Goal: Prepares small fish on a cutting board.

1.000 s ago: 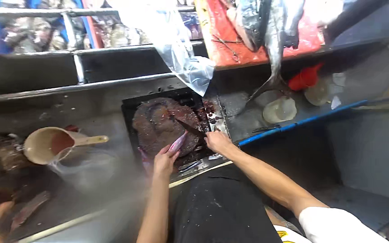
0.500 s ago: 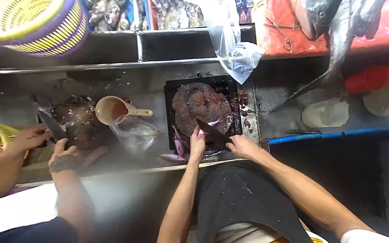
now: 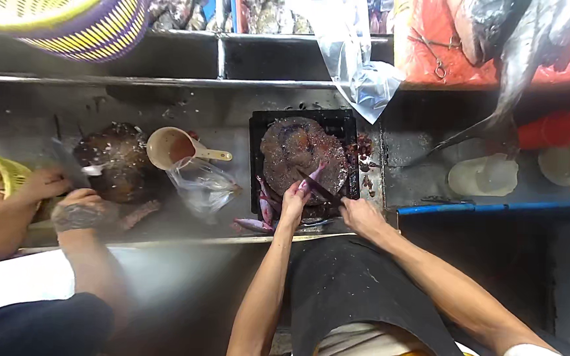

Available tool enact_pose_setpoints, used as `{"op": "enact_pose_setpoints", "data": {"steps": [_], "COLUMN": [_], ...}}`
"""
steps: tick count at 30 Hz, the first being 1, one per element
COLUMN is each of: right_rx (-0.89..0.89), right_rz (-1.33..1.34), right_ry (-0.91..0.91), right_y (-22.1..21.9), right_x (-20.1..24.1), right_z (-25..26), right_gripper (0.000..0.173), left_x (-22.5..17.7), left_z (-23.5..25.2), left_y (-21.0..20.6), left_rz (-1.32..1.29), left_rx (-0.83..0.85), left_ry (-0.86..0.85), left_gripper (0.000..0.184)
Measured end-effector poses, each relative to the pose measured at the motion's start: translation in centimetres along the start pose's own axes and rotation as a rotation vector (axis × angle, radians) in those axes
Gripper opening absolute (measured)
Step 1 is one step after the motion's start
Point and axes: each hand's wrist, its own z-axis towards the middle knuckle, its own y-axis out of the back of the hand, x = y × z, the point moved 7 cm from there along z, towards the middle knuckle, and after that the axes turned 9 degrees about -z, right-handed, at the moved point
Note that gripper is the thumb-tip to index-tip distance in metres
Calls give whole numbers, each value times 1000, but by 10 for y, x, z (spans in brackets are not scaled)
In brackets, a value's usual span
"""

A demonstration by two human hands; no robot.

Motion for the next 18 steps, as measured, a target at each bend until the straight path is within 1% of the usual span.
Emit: {"op": "enact_pose_setpoints", "data": {"steps": [1,2,3,4,6,8,10,11,13,14,16,18], "right_rx": [53,65,27,-29,-89,-29,58,39,-73,-88,-21,68], "right_rz": [92,169,161,90,-40,-41,142,195,84,30,34,175], "right_ry": [44,58,42,-2,-61,10,79,62,-15,-26,49,124], "right_y": [-1,1,6,8,2,0,2,5,4,-3,-9,-5], "right_x": [0,-6,-15,-22,-19,3,5,-4,-15,-12,7,10], "right_z": [-3,2,10,18,17,1,-3,3,17,15,3,-4], "right_gripper": [35,36,35,34,31,31,34,34,32,31,32,33], "left_x": [1,2,1,0,3,-2,-2,-3,-2,0,-3,-2], "left_z": [-1,-1,0,0,-5,-3,-3,-3,2,3,3,-6], "left_y": [4,8,9,9,7,5,10,10,9,8,7,16], "left_rz": [-25,-63,-106,-130,-119,-81,-83,-115,-168,-172,-127,-88], "left_rx": [-15,-26,-27,-24,-38,-53,-71,-70,-88,-105,-126,-118], "left_ry": [20,47,69,83,96,96,114,122,123,127,124,142], "left_gripper": [37,35,34,33,33,34,36,36,34,33,33,37]}}
